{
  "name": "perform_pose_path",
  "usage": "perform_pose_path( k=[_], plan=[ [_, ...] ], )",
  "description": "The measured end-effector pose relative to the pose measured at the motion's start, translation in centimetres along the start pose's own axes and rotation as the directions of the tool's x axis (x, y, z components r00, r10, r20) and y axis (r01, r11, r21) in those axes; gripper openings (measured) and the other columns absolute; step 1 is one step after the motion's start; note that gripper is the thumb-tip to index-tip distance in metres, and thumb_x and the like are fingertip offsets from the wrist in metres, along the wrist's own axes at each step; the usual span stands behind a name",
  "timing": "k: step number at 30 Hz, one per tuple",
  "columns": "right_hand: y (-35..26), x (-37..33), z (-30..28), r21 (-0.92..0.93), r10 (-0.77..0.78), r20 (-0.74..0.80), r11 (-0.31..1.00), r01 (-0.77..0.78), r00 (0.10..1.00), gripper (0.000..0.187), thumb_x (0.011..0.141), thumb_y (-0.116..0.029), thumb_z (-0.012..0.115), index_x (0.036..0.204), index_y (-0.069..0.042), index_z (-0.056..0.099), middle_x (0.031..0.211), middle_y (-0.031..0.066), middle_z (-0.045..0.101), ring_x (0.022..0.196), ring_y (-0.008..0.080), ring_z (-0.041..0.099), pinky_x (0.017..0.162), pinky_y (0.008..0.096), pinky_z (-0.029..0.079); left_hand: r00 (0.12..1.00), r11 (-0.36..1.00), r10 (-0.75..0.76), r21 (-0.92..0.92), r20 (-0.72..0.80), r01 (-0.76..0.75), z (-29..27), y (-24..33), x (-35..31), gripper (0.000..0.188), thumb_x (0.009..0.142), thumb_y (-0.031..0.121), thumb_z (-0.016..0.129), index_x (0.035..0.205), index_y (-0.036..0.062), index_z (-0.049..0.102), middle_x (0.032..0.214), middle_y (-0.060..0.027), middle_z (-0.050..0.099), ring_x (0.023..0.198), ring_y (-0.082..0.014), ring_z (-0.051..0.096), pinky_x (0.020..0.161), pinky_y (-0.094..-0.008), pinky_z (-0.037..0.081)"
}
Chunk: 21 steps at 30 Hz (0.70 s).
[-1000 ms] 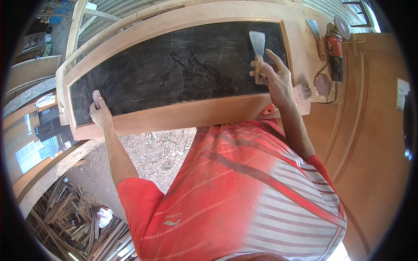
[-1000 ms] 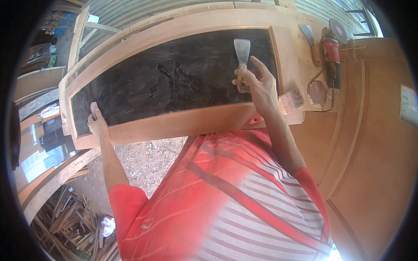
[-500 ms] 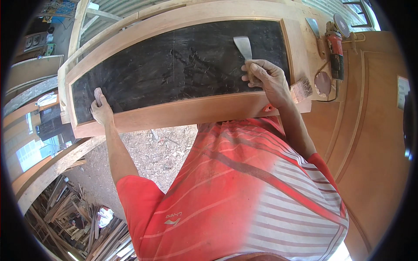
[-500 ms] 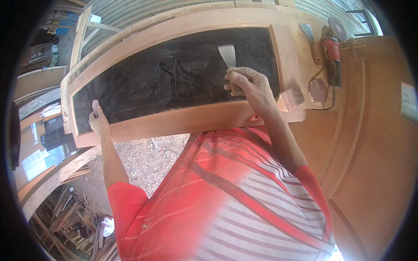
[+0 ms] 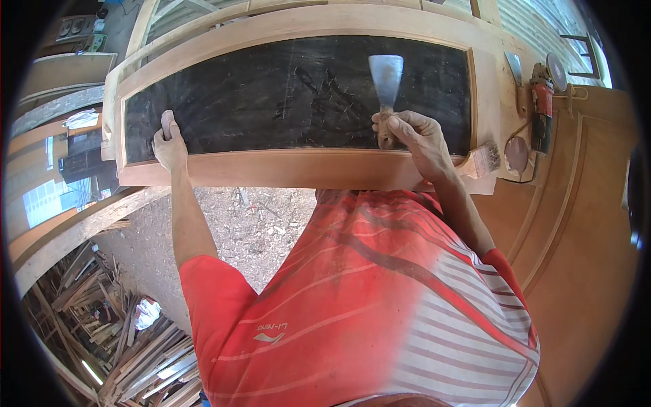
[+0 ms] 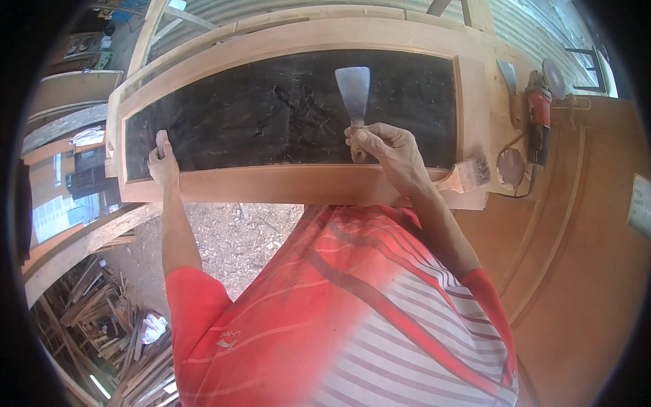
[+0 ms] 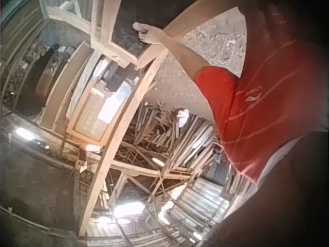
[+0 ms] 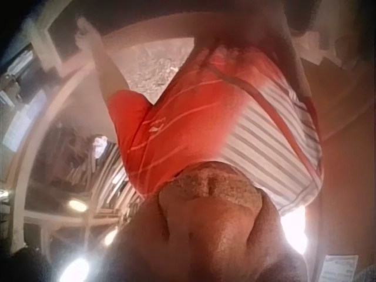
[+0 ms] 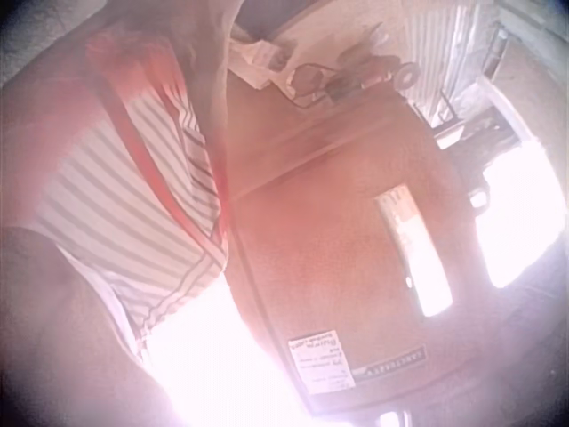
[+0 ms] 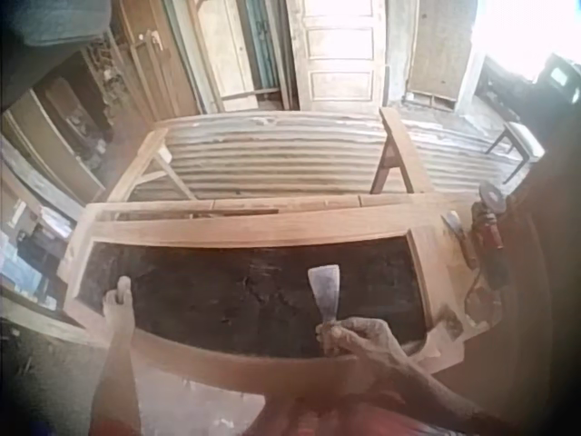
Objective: The person cleans a wooden framed panel by brushing dust off the surface with a brush and scraping the insert using a putty knife.
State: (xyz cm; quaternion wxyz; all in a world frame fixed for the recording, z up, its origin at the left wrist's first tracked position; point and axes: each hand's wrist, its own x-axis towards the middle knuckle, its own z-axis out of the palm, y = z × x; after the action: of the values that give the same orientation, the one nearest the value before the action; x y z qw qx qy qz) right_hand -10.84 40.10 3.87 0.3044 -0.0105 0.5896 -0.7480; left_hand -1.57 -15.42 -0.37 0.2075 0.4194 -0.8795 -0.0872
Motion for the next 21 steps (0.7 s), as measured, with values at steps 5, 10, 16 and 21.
perform_pose_path(
  k=[5,10,16,21],
  plan=[
    [-0.1,0.1,0.4,0.028,0.054,0.053,0.998,-0.056,0.997,0.033,0.102,-0.030,0.069,0.111,0.002,0.073,0.092,0.0053,0.071,0.086,0.0123,0.066,0.079,0.0281,0.053,1.000,1.000,0.004,-0.009,-0.029,-0.005,0.4,-0.6,0.3,0.057,0.092,0.050,0.070,0.112,-0.0027,0.073,0.107,-0.0199,0.072,0.103,-0.0352,0.066,0.095,-0.0466,0.050],
    [0.4,0.1,0.2,-0.026,0.027,-0.031,0.999,-0.028,0.999,0.034,0.102,-0.030,0.069,0.114,0.003,0.073,0.096,0.0069,0.072,0.088,0.0119,0.065,0.081,0.0285,0.053,1.000,1.000,-0.012,-0.014,-0.024,0.012,0.5,-1.0,0.4,0.058,0.091,0.052,0.071,0.112,-0.0020,0.074,0.106,-0.0192,0.073,0.099,-0.0336,0.069,0.093,-0.0450,0.052],
    [0.7,0.1,-0.9,0.096,-0.041,-0.120,0.994,0.053,0.992,0.035,0.103,-0.028,0.068,0.116,0.004,0.073,0.099,0.0068,0.073,0.088,0.0120,0.065,0.082,0.0283,0.053,0.999,1.000,0.019,0.020,-0.038,-0.018,0.5,-1.4,0.5,0.059,0.091,0.052,0.071,0.113,-0.0023,0.073,0.106,-0.0191,0.073,0.099,-0.0327,0.069,0.092,-0.0442,0.052],
    [0.9,0.2,-1.8,0.020,-0.085,-0.148,0.996,0.088,0.985,0.033,0.106,-0.027,0.063,0.118,0.003,0.072,0.110,0.0110,0.073,0.097,0.0150,0.067,0.085,0.0306,0.055,1.000,1.000,-0.004,-0.022,0.005,0.004,0.3,-0.4,0.2,0.056,0.093,0.049,0.068,0.114,-0.0033,0.070,0.112,-0.0215,0.068,0.106,-0.0380,0.064,0.096,-0.0490,0.049]
  ],
)
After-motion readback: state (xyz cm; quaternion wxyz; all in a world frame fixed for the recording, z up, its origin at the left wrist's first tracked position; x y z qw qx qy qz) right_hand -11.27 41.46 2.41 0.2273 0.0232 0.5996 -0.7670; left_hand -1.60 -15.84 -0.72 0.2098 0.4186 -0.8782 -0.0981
